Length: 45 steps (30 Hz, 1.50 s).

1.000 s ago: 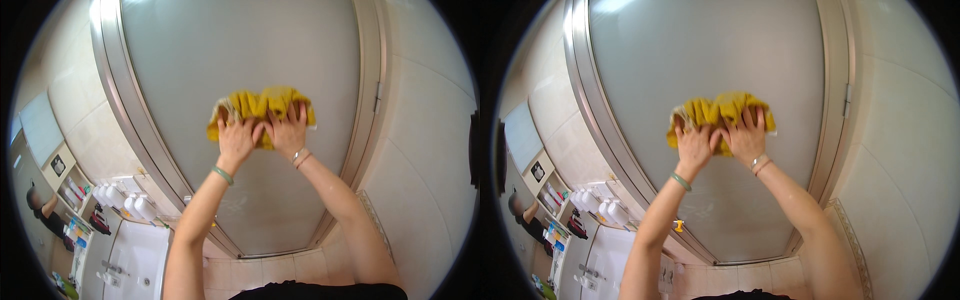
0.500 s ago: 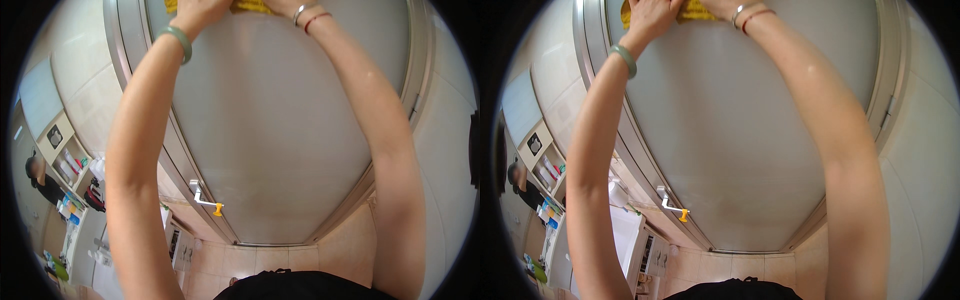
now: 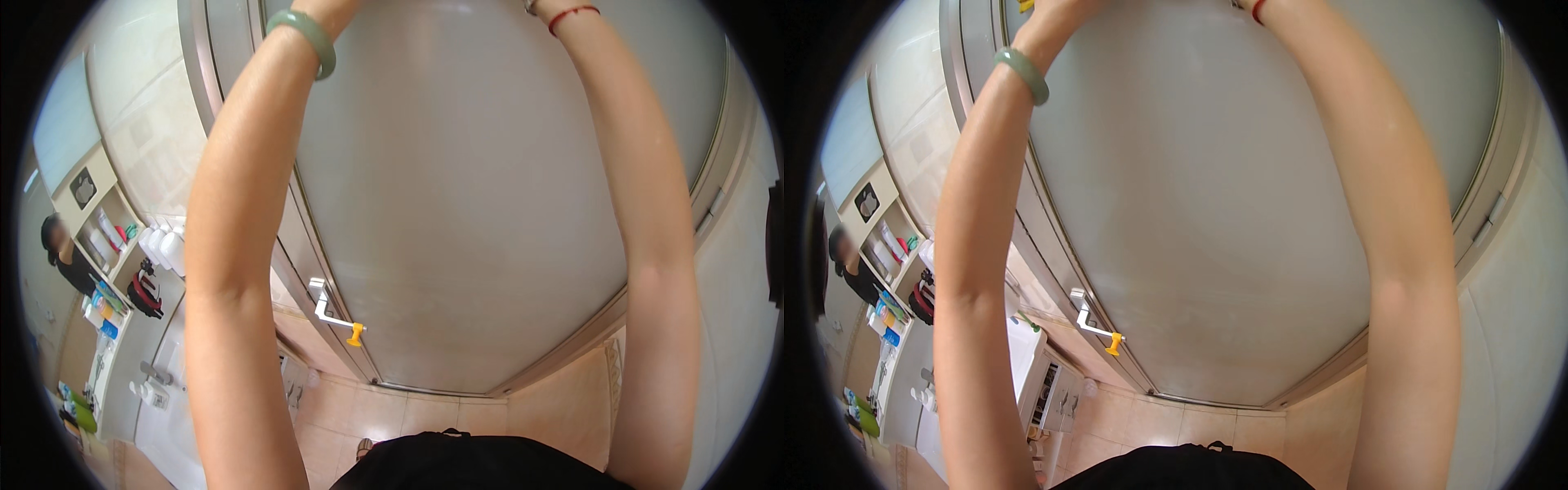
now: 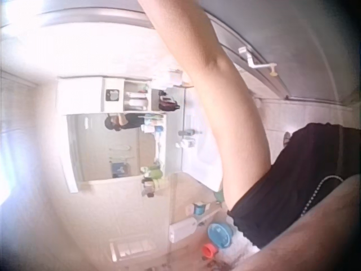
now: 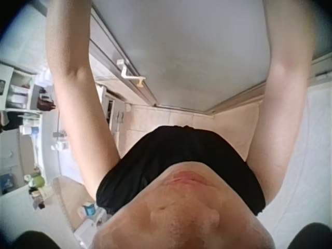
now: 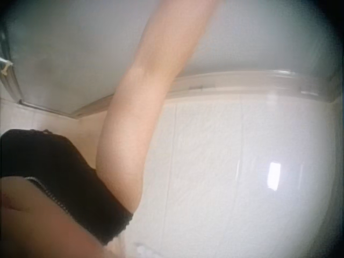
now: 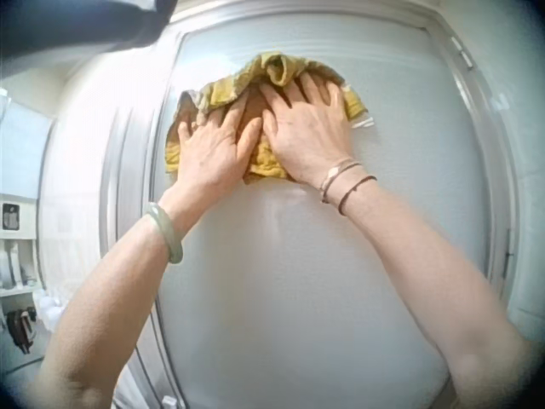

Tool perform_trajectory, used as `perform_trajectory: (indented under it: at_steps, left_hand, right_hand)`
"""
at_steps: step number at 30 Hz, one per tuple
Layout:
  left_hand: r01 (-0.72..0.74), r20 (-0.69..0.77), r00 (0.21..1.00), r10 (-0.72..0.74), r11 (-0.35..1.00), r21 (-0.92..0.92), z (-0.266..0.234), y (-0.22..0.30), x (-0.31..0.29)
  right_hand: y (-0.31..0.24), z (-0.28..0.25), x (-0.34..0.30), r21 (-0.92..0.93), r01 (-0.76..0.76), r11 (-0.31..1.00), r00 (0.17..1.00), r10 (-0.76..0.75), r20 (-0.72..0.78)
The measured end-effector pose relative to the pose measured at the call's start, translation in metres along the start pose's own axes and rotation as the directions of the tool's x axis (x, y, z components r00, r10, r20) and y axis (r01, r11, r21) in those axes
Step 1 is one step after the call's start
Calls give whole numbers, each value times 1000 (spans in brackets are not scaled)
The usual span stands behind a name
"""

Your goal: The person wipes a glass shower door with a yellow cloth, then rinses and wrings the cloth in a blue basin of water, and resumes wiping the door. The person handles the cloth and the basin while cleaning the door surface.

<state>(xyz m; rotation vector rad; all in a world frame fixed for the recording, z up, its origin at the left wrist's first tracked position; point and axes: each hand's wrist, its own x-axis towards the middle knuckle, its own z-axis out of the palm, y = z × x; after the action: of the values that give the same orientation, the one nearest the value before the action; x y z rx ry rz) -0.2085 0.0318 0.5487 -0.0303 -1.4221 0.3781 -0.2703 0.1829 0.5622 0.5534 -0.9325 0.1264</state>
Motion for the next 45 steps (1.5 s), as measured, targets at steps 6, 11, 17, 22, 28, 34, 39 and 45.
perform_trajectory:
  at_steps: [6, 11, 17, 22, 28, 34, 39, 45]
  left_hand:
    - [98, 168, 982, -87, 994, -57, -24, 19, -78]
    - [146, 130, 982, -137, 987, -61, -35, 22, -169]
    - [275, 453, 863, -225, 960, -45, -81, 59, -298]
    - [392, 692, 684, -231, 917, -81, -131, 114, -402]
    - [479, 795, 594, -127, 849, -222, -170, 146, -449]
    - [325, 548, 819, -171, 925, -196, -108, 84, -379]
    - [358, 385, 880, -277, 921, -156, -83, 44, -301]
    - [330, 207, 928, -311, 941, -68, -66, -19, -242]
  right_hand:
    - [-35, -41, -48, 84, 10, 996, 986, -23, 164]
    - [-83, -85, -92, 235, -44, 971, 943, -37, 330]
    - [-135, -148, -185, 382, -112, 917, 868, -96, 487]
    - [-168, -230, -290, 445, -210, 870, 713, -176, 679]
    - [-171, -296, -357, 355, -343, 870, 597, -90, 797]
    - [-187, -234, -252, 317, -510, 800, 649, 116, 751]
    - [-186, -161, -190, 394, -351, 850, 839, 99, 534]
    - [-212, -92, -113, 358, -231, 905, 908, 68, 414]
